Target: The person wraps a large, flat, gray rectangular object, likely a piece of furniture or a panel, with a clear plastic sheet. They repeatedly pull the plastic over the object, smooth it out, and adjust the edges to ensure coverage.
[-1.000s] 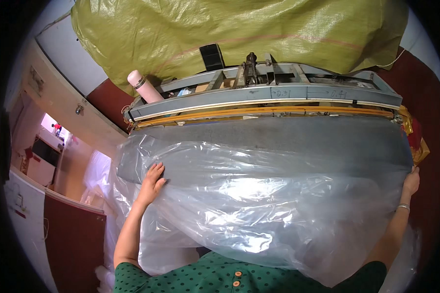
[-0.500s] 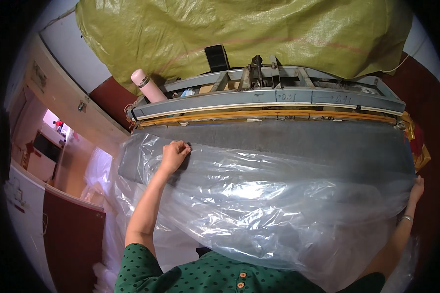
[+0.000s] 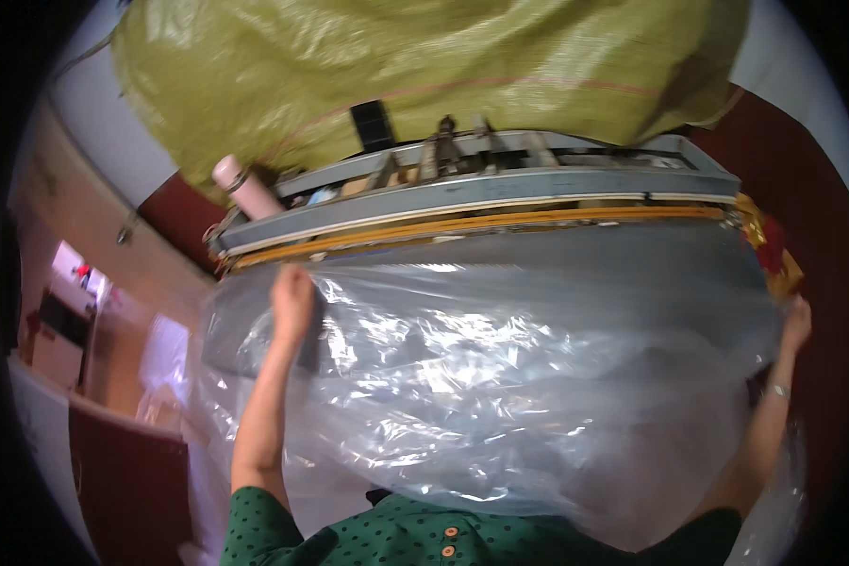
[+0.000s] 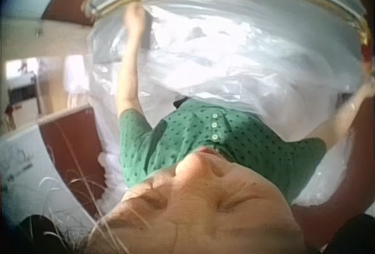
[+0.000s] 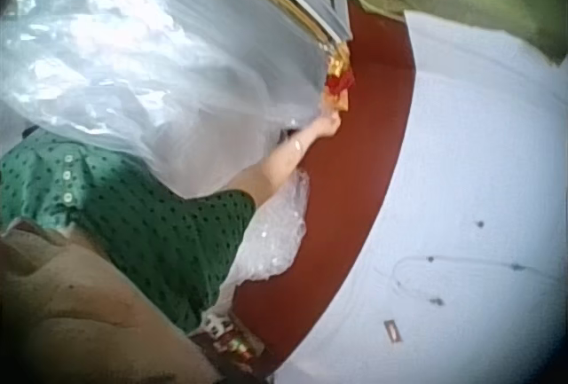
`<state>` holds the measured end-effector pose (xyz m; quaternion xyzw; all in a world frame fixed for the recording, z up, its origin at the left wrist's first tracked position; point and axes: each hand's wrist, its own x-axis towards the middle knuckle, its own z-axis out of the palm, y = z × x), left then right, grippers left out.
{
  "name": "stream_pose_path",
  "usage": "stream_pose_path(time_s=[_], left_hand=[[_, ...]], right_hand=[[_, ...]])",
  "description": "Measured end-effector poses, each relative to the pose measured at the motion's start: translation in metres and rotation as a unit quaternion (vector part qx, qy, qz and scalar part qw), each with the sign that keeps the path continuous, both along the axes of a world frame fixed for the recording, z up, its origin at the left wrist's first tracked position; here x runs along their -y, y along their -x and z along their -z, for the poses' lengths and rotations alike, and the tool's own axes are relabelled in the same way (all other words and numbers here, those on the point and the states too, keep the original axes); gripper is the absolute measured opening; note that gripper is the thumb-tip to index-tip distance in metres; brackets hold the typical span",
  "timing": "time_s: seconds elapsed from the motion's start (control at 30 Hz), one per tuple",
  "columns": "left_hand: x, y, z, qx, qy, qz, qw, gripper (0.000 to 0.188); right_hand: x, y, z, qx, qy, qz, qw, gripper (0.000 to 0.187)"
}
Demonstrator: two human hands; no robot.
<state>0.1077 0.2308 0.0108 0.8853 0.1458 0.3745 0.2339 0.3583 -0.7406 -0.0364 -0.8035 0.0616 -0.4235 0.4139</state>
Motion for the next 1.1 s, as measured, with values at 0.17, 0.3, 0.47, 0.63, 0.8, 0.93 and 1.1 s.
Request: stream_pose_path(time_s=[0.17,0.3,0.47,0.63,0.8,0.93,1.1], left_hand=[[-0.038,0.005,-0.025,0.188,0.293,-0.077,0.934,0.014],[-0.139,0.01,0.056,0.154,0.219,-0.061,0.962,0.016],[-0.168,-0.007,0.073,0.17,0.312,-0.036,0.934,0.012],[-0.198,-0.028,0.079,0.195,0.297,-0.013,0.934,0.015],[-0.197,-0.032,0.079,0.175,0.292,-0.005,0.94,0.016],[-0.184,-0.029,0.069,0.139,0.373,-0.063,0.915,0.013],[-0.174,-0.017,0.052,0.177,0.379,-0.074,0.905,0.009]], right_hand=[[-0.196,-0.055,-0.028,0.183,-0.002,0.004,0.983,0.017],[-0.275,-0.079,0.005,0.06,0.091,0.008,0.994,0.02],[-0.309,-0.114,0.008,0.032,-0.01,-0.086,0.996,0.021],[-0.319,-0.135,0.016,0.02,-0.01,-0.07,0.997,0.021],[-0.317,-0.132,0.013,0.039,-0.062,-0.086,0.994,0.015],[-0.315,-0.124,0.008,0.044,-0.068,-0.033,0.996,0.011],[-0.329,-0.124,-0.004,-0.01,-0.125,-0.02,0.992,0.008]])
